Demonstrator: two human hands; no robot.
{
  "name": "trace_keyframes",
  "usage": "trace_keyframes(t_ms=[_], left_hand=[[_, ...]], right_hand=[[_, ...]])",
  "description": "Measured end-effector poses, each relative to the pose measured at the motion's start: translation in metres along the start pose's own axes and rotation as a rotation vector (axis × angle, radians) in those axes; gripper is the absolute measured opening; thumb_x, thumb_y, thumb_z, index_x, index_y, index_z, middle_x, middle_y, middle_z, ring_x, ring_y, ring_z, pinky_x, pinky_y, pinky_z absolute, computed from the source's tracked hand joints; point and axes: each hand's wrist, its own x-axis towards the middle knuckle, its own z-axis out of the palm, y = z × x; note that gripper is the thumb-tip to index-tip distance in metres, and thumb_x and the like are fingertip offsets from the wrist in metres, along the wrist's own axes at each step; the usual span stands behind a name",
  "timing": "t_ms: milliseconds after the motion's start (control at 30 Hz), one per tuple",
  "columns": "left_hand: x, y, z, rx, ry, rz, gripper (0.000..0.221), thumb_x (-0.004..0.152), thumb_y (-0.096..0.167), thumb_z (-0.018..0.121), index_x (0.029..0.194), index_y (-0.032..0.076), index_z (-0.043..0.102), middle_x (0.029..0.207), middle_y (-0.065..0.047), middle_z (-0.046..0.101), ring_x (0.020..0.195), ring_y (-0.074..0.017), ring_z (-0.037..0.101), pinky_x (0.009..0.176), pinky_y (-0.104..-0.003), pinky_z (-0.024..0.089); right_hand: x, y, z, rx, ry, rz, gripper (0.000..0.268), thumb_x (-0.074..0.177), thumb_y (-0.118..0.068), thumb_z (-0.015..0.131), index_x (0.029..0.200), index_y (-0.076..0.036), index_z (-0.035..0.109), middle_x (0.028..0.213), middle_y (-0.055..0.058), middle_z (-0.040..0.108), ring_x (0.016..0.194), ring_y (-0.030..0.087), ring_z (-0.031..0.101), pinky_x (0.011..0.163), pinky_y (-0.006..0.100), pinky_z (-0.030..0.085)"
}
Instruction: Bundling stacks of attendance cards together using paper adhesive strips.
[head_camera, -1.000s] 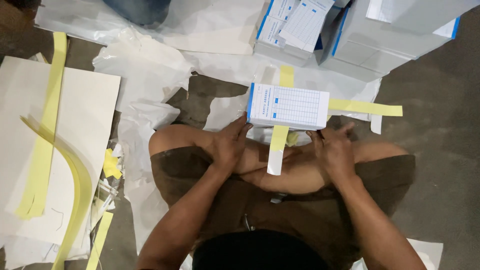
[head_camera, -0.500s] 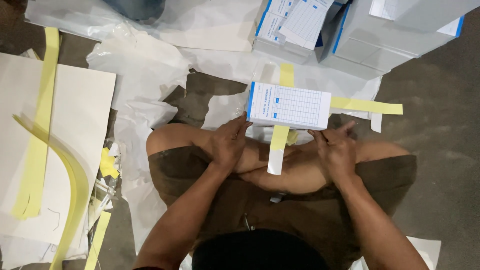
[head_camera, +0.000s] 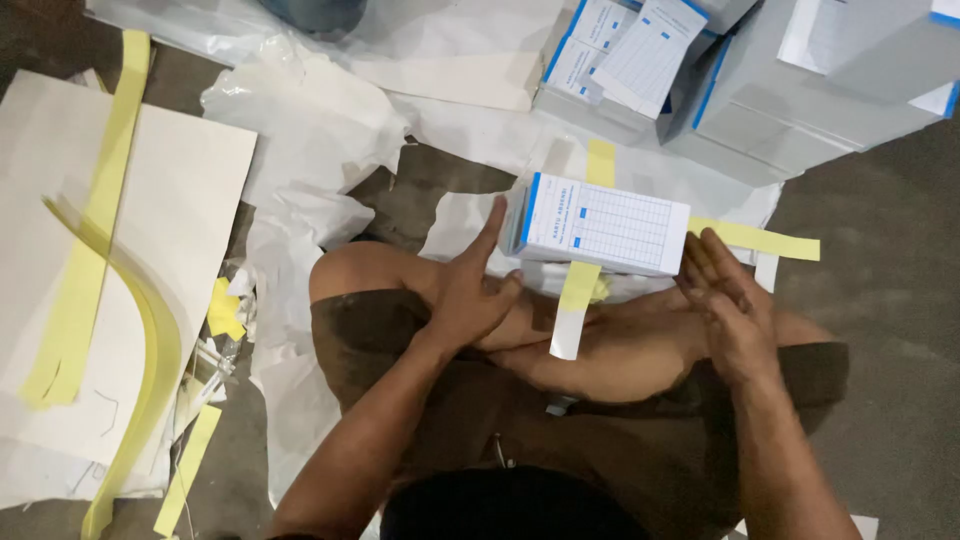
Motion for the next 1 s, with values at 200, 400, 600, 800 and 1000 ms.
trace_keyframes(t_ms=[200, 400, 600, 800, 1000], left_hand=[[0.009, -0.015, 0.006, 0.197, -0.155, -0.038, 0.084, 0.097, 0.025, 0.07, 0.164, 0.006, 0.021, 0.154, -0.026, 0.052, 0.128, -0.0391, 0.06, 0.101, -0.041, 0.051], [0.02, -0.007, 0.001, -0.255, -0.088, -0.278, 0.067, 0.109, 0.045, 0.039, 0.162, 0.005, 0.032, 0.154, -0.025, 0.052, 0.144, -0.0339, 0.052, 0.118, -0.037, 0.038], [0.029, 0.014, 0.0, -0.352, -0.192, -0.296, 0.071, 0.109, 0.053, 0.025, 0.16, 0.003, 0.029, 0.165, -0.02, 0.037, 0.155, -0.0318, 0.033, 0.123, -0.036, 0.026], [0.079, -0.054, 0.025, -0.466, 0.006, -0.269, 0.069, 0.109, 0.054, 0.023, 0.148, 0.005, 0.052, 0.152, -0.018, 0.053, 0.145, -0.0291, 0.045, 0.121, -0.038, 0.032], [0.117, -0.078, 0.064, -0.694, -0.026, -0.133, 0.067, 0.111, 0.053, 0.037, 0.099, 0.0, 0.076, 0.094, -0.011, 0.075, 0.092, -0.0176, 0.068, 0.09, -0.032, 0.053]], right_hand=[[0.012, -0.056, 0.029, -0.172, 0.11, 0.275, 0.063, 0.101, -0.02, 0.053, 0.156, 0.004, 0.035, 0.154, 0.025, 0.049, 0.137, 0.035, 0.052, 0.112, 0.043, 0.046], [0.026, -0.07, 0.034, -0.046, 0.13, 0.574, 0.067, 0.106, -0.044, 0.031, 0.155, 0.001, 0.037, 0.152, 0.02, 0.051, 0.137, 0.034, 0.051, 0.114, 0.046, 0.04], [0.038, -0.082, 0.047, -0.082, 0.109, 0.577, 0.058, 0.106, -0.036, 0.035, 0.146, 0.005, 0.045, 0.141, 0.023, 0.058, 0.131, 0.035, 0.056, 0.108, 0.049, 0.043], [0.041, -0.098, 0.064, -0.177, 0.286, 0.627, 0.054, 0.11, -0.032, 0.039, 0.143, 0.009, 0.049, 0.132, 0.028, 0.06, 0.122, 0.037, 0.06, 0.108, 0.053, 0.043], [0.052, -0.078, 0.052, -0.169, 0.328, 0.624, 0.052, 0.107, -0.026, 0.039, 0.143, 0.011, 0.043, 0.133, 0.027, 0.06, 0.126, 0.035, 0.059, 0.111, 0.047, 0.045]])
